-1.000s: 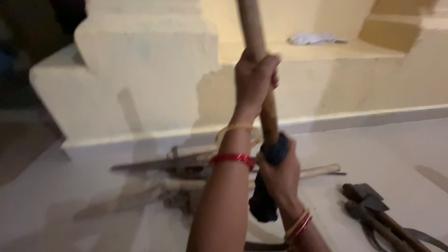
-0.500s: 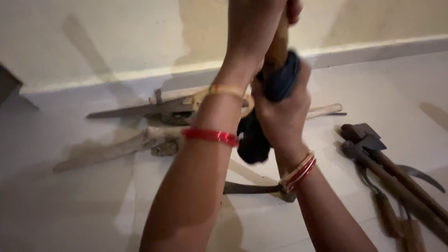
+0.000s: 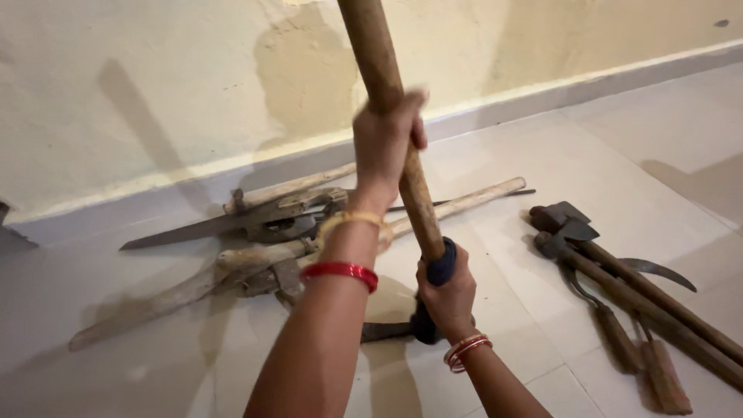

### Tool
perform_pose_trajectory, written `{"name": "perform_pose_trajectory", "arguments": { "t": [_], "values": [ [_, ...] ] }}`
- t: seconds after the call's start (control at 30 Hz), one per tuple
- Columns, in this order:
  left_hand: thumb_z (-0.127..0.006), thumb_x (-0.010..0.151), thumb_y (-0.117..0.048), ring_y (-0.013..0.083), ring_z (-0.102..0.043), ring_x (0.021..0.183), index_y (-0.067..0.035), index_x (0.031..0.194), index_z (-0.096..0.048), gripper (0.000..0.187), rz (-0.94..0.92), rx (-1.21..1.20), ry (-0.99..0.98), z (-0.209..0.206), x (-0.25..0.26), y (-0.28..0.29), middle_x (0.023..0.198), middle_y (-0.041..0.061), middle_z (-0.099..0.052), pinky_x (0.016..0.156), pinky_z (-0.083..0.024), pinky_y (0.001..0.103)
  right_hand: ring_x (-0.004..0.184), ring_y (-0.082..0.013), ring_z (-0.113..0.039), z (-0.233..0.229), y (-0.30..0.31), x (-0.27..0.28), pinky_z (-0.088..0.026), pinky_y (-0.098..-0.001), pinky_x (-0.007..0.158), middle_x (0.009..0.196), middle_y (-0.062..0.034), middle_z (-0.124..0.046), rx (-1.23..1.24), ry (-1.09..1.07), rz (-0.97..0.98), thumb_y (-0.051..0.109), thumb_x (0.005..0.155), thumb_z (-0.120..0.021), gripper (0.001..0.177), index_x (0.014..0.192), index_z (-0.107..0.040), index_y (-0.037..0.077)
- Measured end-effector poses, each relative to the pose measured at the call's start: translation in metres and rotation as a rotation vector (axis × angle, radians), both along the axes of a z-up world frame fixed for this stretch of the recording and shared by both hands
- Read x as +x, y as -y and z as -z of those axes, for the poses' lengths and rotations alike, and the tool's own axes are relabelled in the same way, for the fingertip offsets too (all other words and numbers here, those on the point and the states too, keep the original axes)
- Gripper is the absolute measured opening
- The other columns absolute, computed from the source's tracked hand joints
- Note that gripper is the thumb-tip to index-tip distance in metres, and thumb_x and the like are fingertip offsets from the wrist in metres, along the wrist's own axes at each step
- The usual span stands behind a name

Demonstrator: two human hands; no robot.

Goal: The person picks up several hand tools including axes, pickaxes, and a sickle from a tiled floor, handles them by their wooden shafts and metal heads, and wipes them with a dark cloth.

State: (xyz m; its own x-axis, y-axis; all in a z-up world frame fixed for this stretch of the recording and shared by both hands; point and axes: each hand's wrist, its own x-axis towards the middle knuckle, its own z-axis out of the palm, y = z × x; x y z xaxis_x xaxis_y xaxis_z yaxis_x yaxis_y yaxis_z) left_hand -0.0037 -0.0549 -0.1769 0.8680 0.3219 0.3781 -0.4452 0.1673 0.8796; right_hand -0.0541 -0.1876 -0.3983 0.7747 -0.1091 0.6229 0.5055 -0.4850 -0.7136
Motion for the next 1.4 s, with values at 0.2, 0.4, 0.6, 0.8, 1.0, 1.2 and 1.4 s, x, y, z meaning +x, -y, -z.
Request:
{"name": "perform_pose_trajectory", "arguments": {
  "t": [0.2,0.4,0.6,0.8,1.0,1.2,1.4],
  "values": [
    [-0.073,0.083,-0.018,0.0118,-0.054,0.048,-0.008,0.072,-0.06,0.02,-0.008,-0.18,0.024,0.028,0.012,0.011,0.054,0.0,-0.056,0.052,-0.045,0.029,0.076,-0.0264,-0.078,-0.042,0.002,-0.002,-0.062,-0.0384,0.067,0.09,-0.0119,-0.076,0.129,-0.415,-0.158,0.017,0.076,-0.08,0.051,0.12,-0.056,0.005],
    [-0.071,0.087,-0.013,0.012,-0.054,0.049,-0.008,0.071,-0.058,0.021,0.105,-0.22,0.032,0.07,0.009,0.017,0.057,0.001,-0.057,0.052,-0.047,0.029,0.087,-0.0272,-0.075,-0.076,-0.008,0.029,-0.06,-0.0376,0.073,0.098,-0.0167,-0.073,0.059,-0.11,-0.321,0.017,0.074,-0.087,0.062,0.123,-0.052,0.001],
    [-0.069,0.088,-0.013,0.0119,-0.054,0.049,-0.009,0.074,-0.058,0.018,0.091,-0.215,0.008,0.075,0.017,0.016,0.057,0.002,-0.055,0.052,-0.048,0.028,0.089,-0.0285,-0.076,-0.014,-0.011,0.019,-0.06,-0.0378,0.078,0.1,-0.0168,-0.072,0.089,0.006,-0.1,0.016,0.08,-0.084,0.057,0.127,-0.054,0.003],
    [-0.07,0.088,-0.014,0.013,-0.054,0.05,-0.009,0.075,-0.056,0.019,0.098,-0.24,0.021,0.072,0.019,0.016,0.059,0.002,-0.054,0.053,-0.049,0.029,0.085,-0.0279,-0.075,0.036,0.016,-0.005,-0.059,-0.0375,0.076,0.098,-0.0147,-0.072,0.06,-0.266,-0.036,0.018,0.081,-0.079,0.051,0.125,-0.057,0.006],
    [-0.07,0.087,-0.016,0.0129,-0.054,0.05,-0.009,0.077,-0.058,0.017,0.061,-0.244,0.003,0.072,0.018,0.018,0.058,0.002,-0.054,0.053,-0.047,0.029,0.091,-0.0244,-0.071,0.046,0.049,-0.008,-0.056,-0.0368,0.082,0.102,-0.0135,-0.072,-0.037,-0.434,-0.186,0.022,0.083,-0.082,0.053,0.127,-0.057,0.006],
    [-0.07,0.088,-0.015,0.0125,-0.054,0.049,-0.009,0.077,-0.058,0.018,0.05,-0.235,0.014,0.073,0.02,0.019,0.058,0.002,-0.055,0.052,-0.047,0.029,0.081,-0.0203,-0.071,-0.021,0.031,-0.002,-0.059,-0.0359,0.074,0.092,-0.0068,-0.07,0.105,-0.634,-0.332,0.031,0.082,-0.076,0.065,0.136,-0.047,0.009],
    [-0.069,0.088,-0.012,0.0119,-0.053,0.049,-0.008,0.078,-0.059,0.015,0.063,-0.25,0.035,0.076,0.02,0.017,0.058,0.001,-0.054,0.051,-0.048,0.028,0.089,-0.0287,-0.072,-0.051,-0.005,0.015,-0.057,-0.0385,0.077,0.099,-0.0142,-0.07,0.035,-0.239,-0.243,0.03,0.087,-0.081,0.06,0.131,-0.05,0.004]
  ]
}}
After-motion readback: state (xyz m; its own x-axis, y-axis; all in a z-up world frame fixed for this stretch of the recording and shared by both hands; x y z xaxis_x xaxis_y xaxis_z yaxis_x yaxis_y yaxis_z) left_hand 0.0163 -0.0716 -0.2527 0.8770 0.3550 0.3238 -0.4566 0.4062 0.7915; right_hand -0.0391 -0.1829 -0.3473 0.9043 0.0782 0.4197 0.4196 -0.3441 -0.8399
